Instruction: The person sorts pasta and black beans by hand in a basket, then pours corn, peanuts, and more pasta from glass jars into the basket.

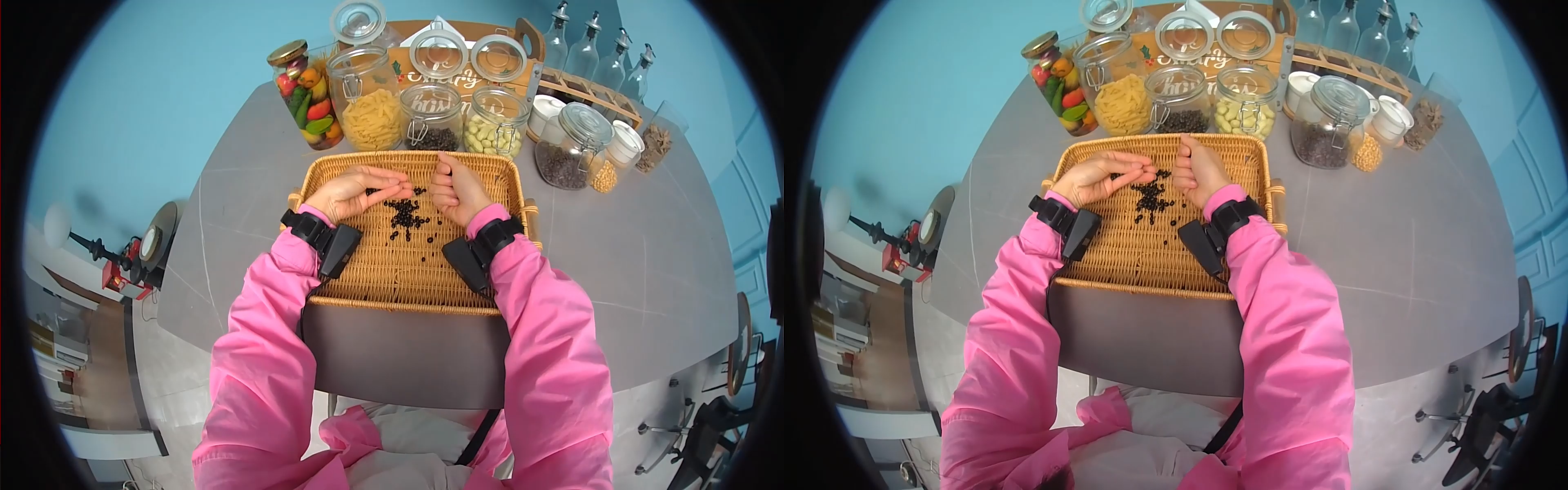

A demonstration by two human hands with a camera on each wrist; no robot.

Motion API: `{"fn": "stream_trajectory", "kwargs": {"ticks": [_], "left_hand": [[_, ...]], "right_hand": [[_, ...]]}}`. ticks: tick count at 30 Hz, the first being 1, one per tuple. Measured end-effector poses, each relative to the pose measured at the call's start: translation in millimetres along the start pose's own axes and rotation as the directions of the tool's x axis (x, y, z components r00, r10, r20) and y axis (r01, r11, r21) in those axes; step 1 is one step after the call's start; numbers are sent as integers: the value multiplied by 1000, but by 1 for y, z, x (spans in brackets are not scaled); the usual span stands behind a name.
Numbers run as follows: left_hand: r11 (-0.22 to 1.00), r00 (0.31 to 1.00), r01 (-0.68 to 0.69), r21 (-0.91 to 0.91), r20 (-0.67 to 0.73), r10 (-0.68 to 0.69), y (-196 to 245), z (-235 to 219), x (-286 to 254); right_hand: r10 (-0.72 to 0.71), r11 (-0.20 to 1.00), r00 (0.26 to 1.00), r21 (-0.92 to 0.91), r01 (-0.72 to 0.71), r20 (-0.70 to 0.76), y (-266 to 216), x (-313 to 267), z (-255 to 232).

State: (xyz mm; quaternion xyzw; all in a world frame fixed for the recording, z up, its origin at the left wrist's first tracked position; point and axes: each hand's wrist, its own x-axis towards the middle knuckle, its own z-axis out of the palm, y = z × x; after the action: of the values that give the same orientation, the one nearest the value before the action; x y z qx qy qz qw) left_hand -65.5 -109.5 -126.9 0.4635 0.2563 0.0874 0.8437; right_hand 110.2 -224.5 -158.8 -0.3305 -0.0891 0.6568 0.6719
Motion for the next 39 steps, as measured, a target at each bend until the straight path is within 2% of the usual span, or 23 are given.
{"fn": "stream_trajectory", "kwargs": {"ticks": [3,5,8,11,15,18,19,21,27,30,31,33,37,39], "left_hand": [[1000,999,24,-4,36,-24,4,6,-4],[1000,1000,13,5,13,-13,17,16,-7],[996,996,-89,21,33,88,47,37,-11],[989,989,-141,-42,36,143,79,52,1],[985,991,-134,-107,2,135,107,67,33],[987,974,-158,-22,-168,152,115,73,59],[987,974,-158,-19,-166,153,115,71,69],[978,971,-123,170,-182,154,113,77,79],[961,963,-67,268,-235,132,109,77,99],[886,908,-142,442,-297,294,104,84,101],[886,909,-140,441,-298,293,105,84,102],[847,926,-40,530,-299,231,108,83,105],[814,916,-35,580,-308,259,105,87,105],[729,931,0,685,-266,250,105,89,101]], "right_hand": [[-45,999,999,-3,45,-28,2,0,-2],[-49,999,993,17,51,-104,3,1,-2],[-63,998,992,24,66,-105,4,4,-4],[-76,997,990,18,79,-119,6,2,-1],[-81,996,987,12,83,-136,6,0,2],[-95,995,988,2,96,-121,8,3,-2],[-97,995,988,-7,97,-116,9,5,-3],[-95,995,987,-17,94,-127,8,4,-1],[-78,997,991,-29,75,-112,9,4,-1],[-76,997,989,-41,72,-127,9,2,3],[-75,997,989,-41,70,-128,9,2,4],[-72,997,990,-42,67,-122,10,2,3],[-57,998,992,-32,54,-114,9,2,3],[-55,998,990,-34,51,-130,8,1,4]]}}
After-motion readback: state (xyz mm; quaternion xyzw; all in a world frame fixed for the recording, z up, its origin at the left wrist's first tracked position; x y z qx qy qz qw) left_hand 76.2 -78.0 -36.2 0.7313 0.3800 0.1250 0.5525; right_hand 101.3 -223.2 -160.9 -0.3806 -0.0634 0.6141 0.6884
